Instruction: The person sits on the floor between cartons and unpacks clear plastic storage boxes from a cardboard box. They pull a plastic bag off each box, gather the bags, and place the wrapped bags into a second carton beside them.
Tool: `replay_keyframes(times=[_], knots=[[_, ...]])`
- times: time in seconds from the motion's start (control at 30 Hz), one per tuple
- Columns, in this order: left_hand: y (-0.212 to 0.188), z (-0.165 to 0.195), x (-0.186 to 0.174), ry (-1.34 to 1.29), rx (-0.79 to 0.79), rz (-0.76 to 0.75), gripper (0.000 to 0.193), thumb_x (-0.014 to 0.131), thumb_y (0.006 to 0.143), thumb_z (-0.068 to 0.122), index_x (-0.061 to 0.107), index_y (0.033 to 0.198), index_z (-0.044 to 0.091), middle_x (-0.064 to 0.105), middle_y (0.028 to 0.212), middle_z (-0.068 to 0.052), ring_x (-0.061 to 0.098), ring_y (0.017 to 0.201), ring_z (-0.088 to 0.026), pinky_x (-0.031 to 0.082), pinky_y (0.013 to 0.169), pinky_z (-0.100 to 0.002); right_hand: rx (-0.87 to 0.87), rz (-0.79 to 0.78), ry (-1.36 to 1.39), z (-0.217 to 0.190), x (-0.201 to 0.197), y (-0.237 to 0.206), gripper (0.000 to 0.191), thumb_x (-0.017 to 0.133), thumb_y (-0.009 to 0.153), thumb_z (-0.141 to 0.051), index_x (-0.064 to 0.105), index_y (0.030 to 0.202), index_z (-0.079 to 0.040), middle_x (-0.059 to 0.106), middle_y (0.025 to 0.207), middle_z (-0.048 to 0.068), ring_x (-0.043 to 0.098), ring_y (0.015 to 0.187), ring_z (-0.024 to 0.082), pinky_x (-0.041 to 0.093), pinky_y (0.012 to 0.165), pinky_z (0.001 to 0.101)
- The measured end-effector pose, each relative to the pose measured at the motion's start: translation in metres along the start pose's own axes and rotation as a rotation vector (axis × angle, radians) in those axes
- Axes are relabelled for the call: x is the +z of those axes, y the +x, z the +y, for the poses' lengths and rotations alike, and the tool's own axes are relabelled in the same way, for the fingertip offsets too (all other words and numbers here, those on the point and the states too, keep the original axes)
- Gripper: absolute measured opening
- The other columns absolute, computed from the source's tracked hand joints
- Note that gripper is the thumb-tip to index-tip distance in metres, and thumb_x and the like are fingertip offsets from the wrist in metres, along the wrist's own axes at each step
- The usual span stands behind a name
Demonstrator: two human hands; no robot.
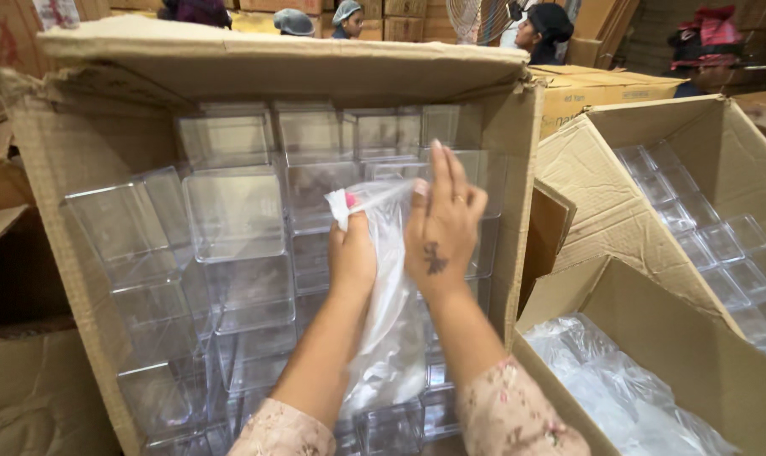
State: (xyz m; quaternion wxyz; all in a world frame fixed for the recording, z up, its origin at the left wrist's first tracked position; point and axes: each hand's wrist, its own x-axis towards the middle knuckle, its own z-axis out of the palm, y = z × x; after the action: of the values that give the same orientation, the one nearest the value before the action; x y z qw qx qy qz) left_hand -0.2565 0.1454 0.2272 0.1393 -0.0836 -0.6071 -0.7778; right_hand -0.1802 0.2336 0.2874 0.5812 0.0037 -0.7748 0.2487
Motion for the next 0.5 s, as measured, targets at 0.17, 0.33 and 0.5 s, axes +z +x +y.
replay_keyframes(times=[0.17,0.33,0.5], knots=[[0.009,-0.011,0.001,-0.138,0.162,0.003,0.042,0.053,0.099,0.035,0.068,0.117,0.0,0.072,0.107,-0.003,0.064,0.101,-0.014,0.05,0.088,-0.03,-0.164,0.056,-0.18,0.0,0.0,0.018,0.025,0.058,0.105,-0.028,0.07,0.119,-0.012,0.068,0.126,0.006,0.055,0.105,0.033,0.051,0.088,0.04],[0.02,-0.035,-0.003,-0.302,0.174,-0.145,0.034,0.063,0.097,0.017,0.066,0.124,-0.003,0.069,0.111,-0.007,0.062,0.1,-0.015,0.05,0.088,-0.03,-0.283,0.333,-0.066,0.0,-0.018,-0.005,0.012,0.068,0.104,-0.02,0.069,0.101,-0.009,0.068,0.107,0.006,0.055,0.101,0.03,0.05,0.089,0.0387],[0.011,-0.022,-0.016,-0.409,0.018,-0.354,0.041,0.066,0.094,0.014,0.064,0.133,-0.001,0.071,0.113,-0.004,0.066,0.1,-0.011,0.052,0.086,-0.025,-0.14,0.181,0.024,-0.005,-0.046,-0.014,0.012,0.07,0.103,-0.018,0.071,0.103,-0.006,0.065,0.097,0.009,0.057,0.096,0.028,0.049,0.086,0.0394]])
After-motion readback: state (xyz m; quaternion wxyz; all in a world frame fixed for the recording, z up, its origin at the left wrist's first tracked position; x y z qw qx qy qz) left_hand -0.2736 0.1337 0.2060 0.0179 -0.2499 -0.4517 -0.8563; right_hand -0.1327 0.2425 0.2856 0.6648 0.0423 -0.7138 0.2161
